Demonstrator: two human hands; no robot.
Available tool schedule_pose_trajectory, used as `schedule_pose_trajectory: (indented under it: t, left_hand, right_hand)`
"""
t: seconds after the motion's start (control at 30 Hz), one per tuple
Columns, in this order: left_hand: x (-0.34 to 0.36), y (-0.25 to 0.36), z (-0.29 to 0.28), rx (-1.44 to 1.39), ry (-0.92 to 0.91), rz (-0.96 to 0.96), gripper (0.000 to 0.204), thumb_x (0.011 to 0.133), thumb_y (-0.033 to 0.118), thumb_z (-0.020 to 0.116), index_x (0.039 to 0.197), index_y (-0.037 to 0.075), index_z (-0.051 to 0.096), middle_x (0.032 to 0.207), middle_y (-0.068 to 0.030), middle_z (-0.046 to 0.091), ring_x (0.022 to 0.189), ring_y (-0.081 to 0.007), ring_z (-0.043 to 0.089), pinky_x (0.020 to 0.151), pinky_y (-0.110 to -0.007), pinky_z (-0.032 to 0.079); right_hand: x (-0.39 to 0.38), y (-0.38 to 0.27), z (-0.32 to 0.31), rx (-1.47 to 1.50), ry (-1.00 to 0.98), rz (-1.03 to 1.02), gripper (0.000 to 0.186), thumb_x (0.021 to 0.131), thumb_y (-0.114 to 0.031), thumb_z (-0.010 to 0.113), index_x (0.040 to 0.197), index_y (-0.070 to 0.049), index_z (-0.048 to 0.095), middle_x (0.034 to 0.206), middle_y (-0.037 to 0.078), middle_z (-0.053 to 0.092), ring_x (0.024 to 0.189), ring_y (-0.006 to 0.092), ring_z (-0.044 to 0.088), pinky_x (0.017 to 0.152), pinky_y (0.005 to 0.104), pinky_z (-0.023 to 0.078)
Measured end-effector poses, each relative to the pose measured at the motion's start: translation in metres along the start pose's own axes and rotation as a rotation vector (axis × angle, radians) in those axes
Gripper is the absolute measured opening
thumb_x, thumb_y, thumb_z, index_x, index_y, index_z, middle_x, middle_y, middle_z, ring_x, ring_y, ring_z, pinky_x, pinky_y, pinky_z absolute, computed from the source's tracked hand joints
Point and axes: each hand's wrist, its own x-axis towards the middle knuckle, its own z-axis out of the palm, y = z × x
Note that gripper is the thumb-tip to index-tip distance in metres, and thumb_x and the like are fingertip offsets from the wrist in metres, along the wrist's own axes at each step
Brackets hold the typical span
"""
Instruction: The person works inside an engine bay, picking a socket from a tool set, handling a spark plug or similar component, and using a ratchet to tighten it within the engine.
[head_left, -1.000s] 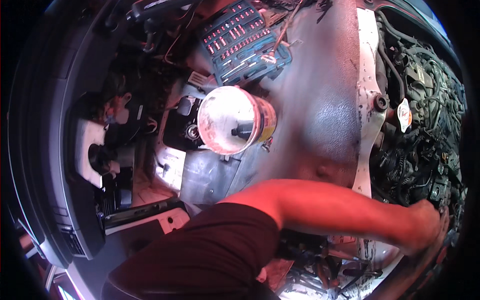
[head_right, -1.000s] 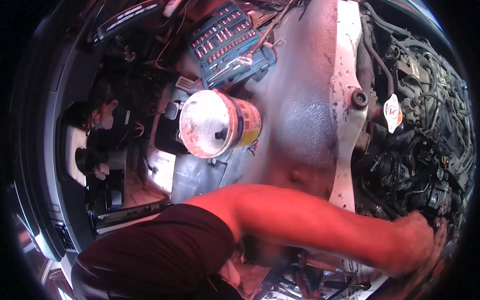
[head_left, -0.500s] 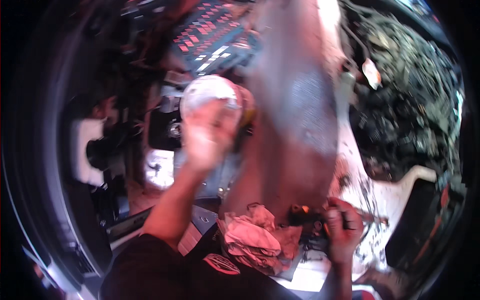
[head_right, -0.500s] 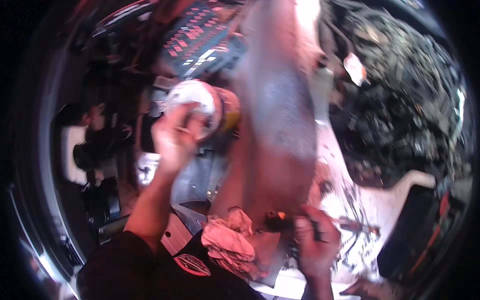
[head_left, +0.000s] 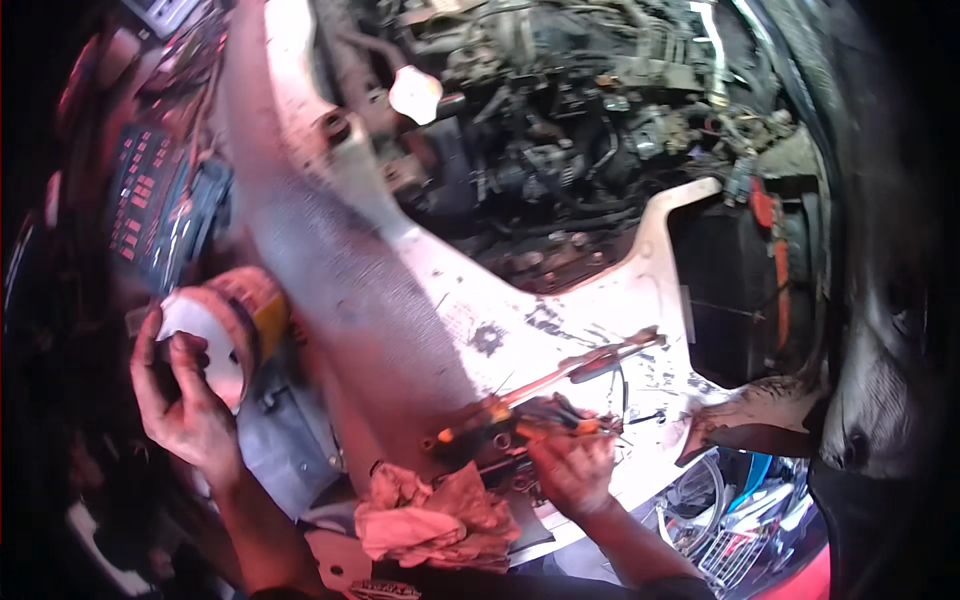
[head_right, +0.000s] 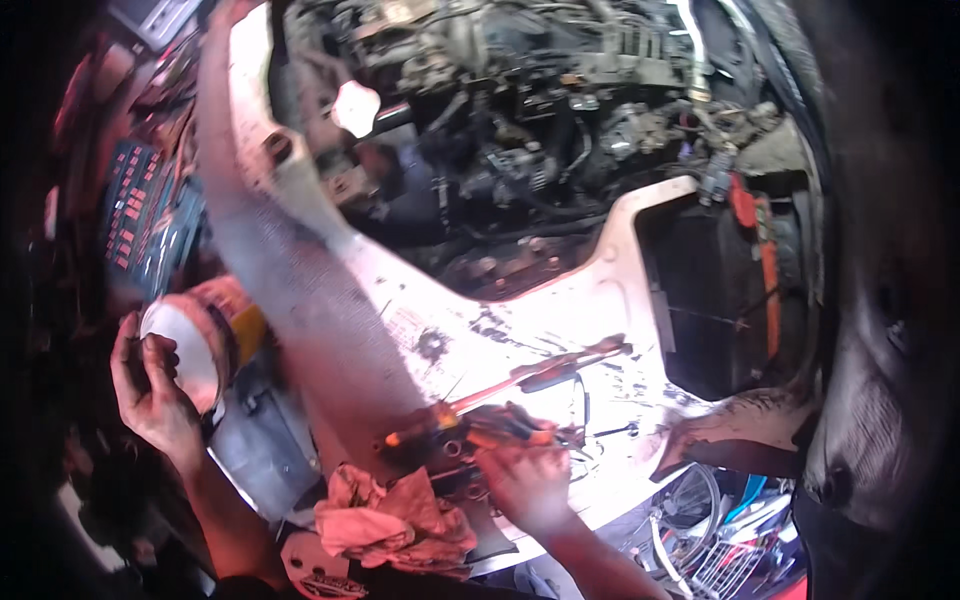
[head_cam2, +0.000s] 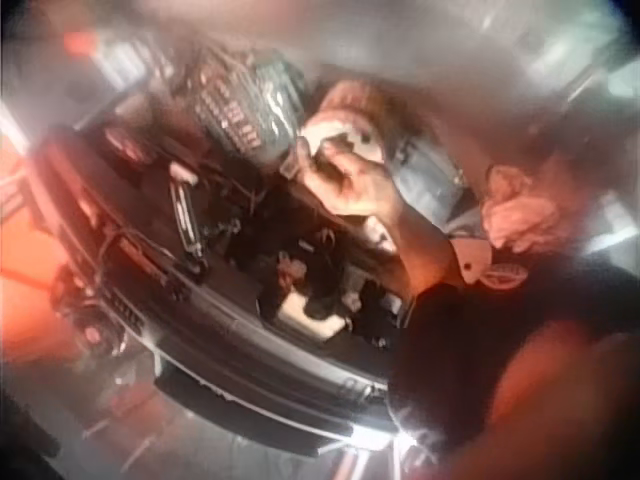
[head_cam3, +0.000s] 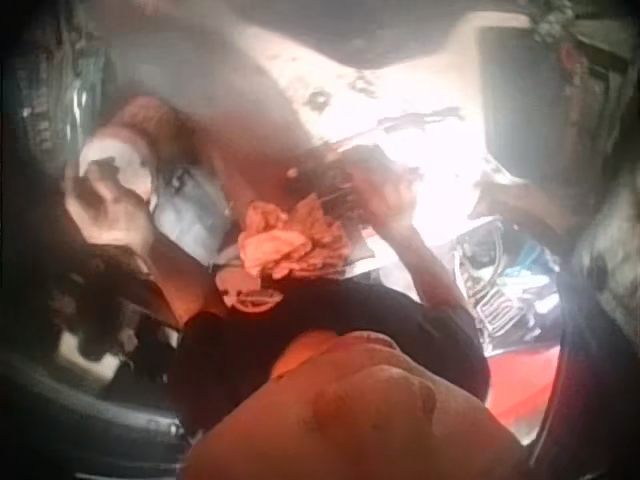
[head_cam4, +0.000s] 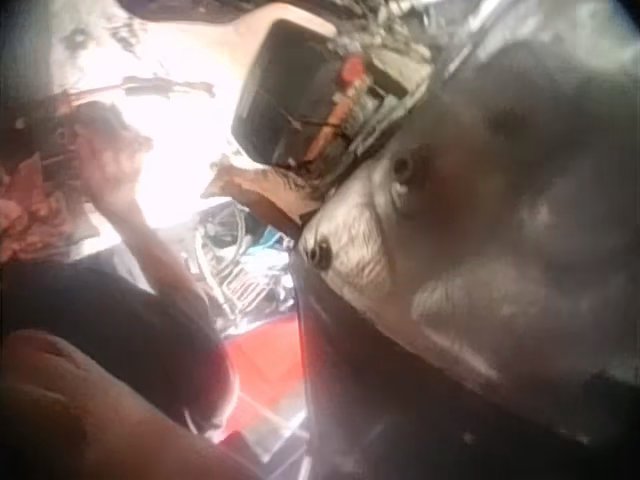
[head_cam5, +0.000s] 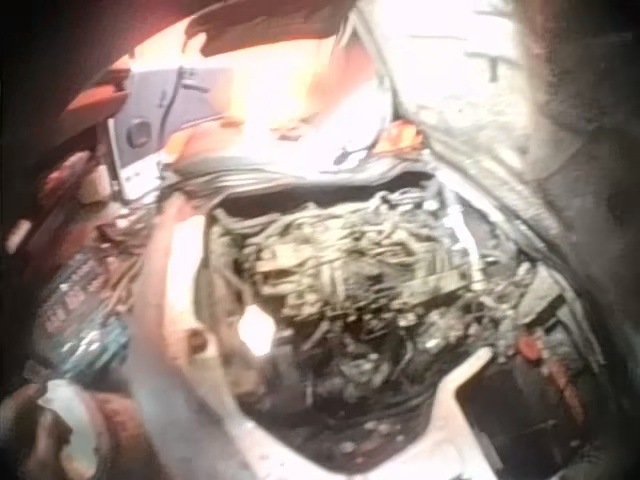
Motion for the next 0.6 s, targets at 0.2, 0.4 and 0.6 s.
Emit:
schedule_pose_trajectory:
  t: [0.2,0.4,0.6]
  left_hand:
    - [-0.020,0.086,0.119,-0.370,-0.406,0.357,0.033,0.088,-0.004,0.067,0.121,0.002,0.068,0.096,-0.0066,0.070,0.082,-0.0153,0.067,0.072,-0.028,0.054]
    - [-0.032,0.137,0.227,-0.102,-1.002,0.564,0.024,0.088,0.013,0.066,0.110,0.004,0.066,0.096,-0.0192,0.071,0.093,-0.0382,0.069,0.082,-0.047,0.055]
    - [-0.038,0.178,0.324,0.119,-1.192,0.795,0.025,0.087,0.014,0.061,0.107,0.000,0.067,0.088,-0.0195,0.073,0.090,-0.0378,0.072,0.078,-0.049,0.057]
  right_hand:
    - [0.002,0.008,-0.007,0.379,-0.196,0.195,0.019,0.083,-0.024,0.076,0.097,-0.011,0.073,0.109,0.012,0.070,0.107,0.0315,0.066,0.090,0.0460,0.051]
    - [0.027,0.018,-0.029,0.229,0.142,-0.046,0.028,0.080,-0.008,0.076,0.104,-0.004,0.062,0.111,0.020,0.069,0.102,0.0387,0.065,0.089,0.0515,0.051]
    - [0.190,0.116,-0.050,0.144,0.577,0.208,0.035,0.091,-0.006,0.070,0.125,-0.001,0.062,0.099,0.013,0.069,0.076,0.0282,0.063,0.073,0.0397,0.051]
